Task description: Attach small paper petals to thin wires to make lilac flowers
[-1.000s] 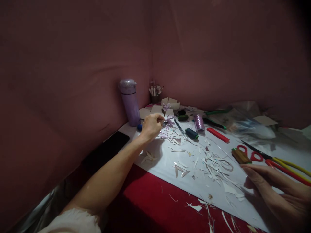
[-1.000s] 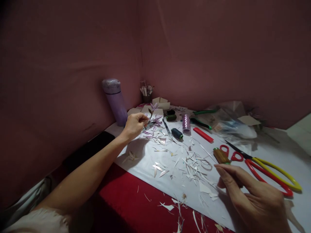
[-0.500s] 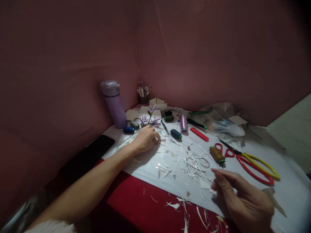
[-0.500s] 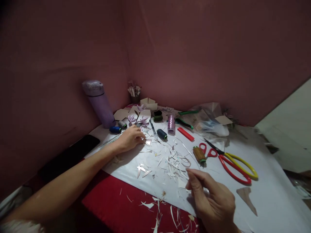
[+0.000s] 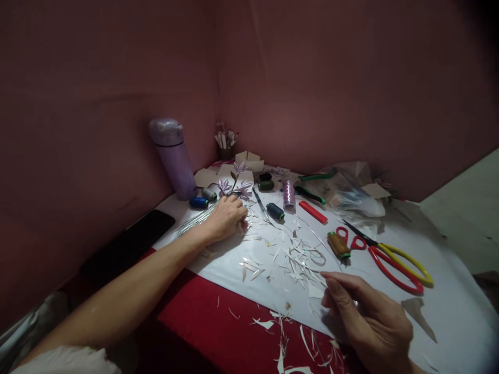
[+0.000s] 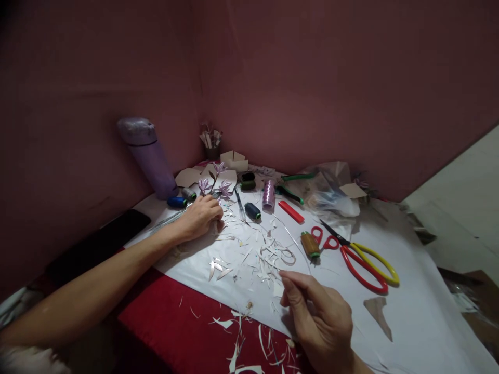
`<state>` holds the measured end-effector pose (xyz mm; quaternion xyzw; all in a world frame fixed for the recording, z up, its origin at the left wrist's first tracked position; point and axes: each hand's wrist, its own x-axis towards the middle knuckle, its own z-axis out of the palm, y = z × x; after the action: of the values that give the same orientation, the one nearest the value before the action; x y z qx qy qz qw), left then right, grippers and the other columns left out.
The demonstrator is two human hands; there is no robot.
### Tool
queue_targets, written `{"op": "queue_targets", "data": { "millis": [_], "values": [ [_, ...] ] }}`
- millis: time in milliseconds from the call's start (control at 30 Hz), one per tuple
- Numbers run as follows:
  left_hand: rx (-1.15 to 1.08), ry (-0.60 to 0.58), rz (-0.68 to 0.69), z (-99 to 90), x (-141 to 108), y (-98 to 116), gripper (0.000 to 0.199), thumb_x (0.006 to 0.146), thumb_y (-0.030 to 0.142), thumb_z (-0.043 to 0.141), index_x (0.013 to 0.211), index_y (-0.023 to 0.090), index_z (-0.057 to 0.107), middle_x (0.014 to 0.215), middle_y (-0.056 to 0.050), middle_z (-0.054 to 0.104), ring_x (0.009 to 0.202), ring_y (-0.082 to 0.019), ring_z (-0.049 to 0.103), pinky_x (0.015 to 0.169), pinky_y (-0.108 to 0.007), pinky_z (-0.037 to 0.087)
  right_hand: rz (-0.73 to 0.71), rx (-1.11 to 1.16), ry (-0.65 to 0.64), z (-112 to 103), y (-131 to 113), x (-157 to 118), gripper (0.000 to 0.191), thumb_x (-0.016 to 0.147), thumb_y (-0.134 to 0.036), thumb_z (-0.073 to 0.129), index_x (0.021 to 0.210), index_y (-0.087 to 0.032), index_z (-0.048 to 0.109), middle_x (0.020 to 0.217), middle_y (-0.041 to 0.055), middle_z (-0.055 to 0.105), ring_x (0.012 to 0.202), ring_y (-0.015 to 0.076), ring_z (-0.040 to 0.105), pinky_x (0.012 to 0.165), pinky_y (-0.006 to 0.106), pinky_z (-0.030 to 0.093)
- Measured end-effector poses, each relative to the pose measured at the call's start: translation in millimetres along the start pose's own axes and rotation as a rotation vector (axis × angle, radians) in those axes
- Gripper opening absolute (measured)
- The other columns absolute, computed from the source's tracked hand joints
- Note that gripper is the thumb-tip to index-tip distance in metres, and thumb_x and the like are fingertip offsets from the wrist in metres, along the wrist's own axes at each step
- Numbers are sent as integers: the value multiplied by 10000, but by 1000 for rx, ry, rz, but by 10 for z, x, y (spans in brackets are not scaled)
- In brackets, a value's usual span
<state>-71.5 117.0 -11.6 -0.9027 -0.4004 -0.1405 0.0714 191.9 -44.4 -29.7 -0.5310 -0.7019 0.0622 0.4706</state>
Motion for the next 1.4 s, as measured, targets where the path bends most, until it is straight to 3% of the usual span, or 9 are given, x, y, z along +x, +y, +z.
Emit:
{"op": "queue_targets", "data": {
  "millis": [167,333,467,600,767,1000,1200,1400],
  "values": [
    [1,15,-21,-8,8,-41,109,759,162,516,779,178,623,842,-70,604,837,-221,477,731,-337,312,177,174,8,18,-1,1,98,832,-235,587,894,-200,654,518,-29,602,392,101,544,401,197,452],
    [-82,124,-67,-17,19,-52,218,721,57,495,838,166,644,875,-81,628,871,-228,493,760,-343,350,291,290,118,58,-60,19,105,812,-269,612,862,-195,667,492,-31,578,367,91,498,368,195,421],
    [-230,283,-172,-56,26,-15,235,729,19,480,841,156,636,812,-66,640,824,-206,509,748,-332,380,355,347,134,38,-89,36,134,806,-300,620,868,-190,663,498,-25,580,380,94,494,373,203,417],
    [-368,499,-321,-127,35,5,202,719,35,524,828,163,634,737,-34,616,756,-173,532,731,-306,407,433,374,63,-65,-128,123,161,807,-342,615,850,-192,655,494,-23,584,389,91,497,382,192,422],
    [-596,691,-518,-196,43,-8,126,759,164,562,869,169,623,754,-25,615,690,-140,554,679,-268,436,478,327,-7,-226,-174,317,228,760,-413,641,803,-189,648,506,-10,595,379,102,481,370,213,419],
    [-697,778,-518,-214,63,-50,105,797,216,538,837,163,619,749,-38,622,683,-132,563,656,-259,452,409,78,-70,-322,35,582,300,780,-477,560,738,-193,645,573,14,621,482,144,521,423,250,396],
    [-823,863,-548,-242,109,-157,66,755,173,550,795,155,599,649,-1,605,594,-106,566,601,-226,446,263,-519,-427,51,74,900,241,819,-330,475,814,-219,689,819,41,710,763,218,633,643,307,411],
    [-709,847,-562,-229,86,-229,96,751,171,539,807,154,615,692,-19,621,642,-122,579,640,-238,450,249,-665,-531,480,-1,1050,232,797,-283,463,768,-170,664,814,129,697,772,294,634,567,329,329]
  ]
}}
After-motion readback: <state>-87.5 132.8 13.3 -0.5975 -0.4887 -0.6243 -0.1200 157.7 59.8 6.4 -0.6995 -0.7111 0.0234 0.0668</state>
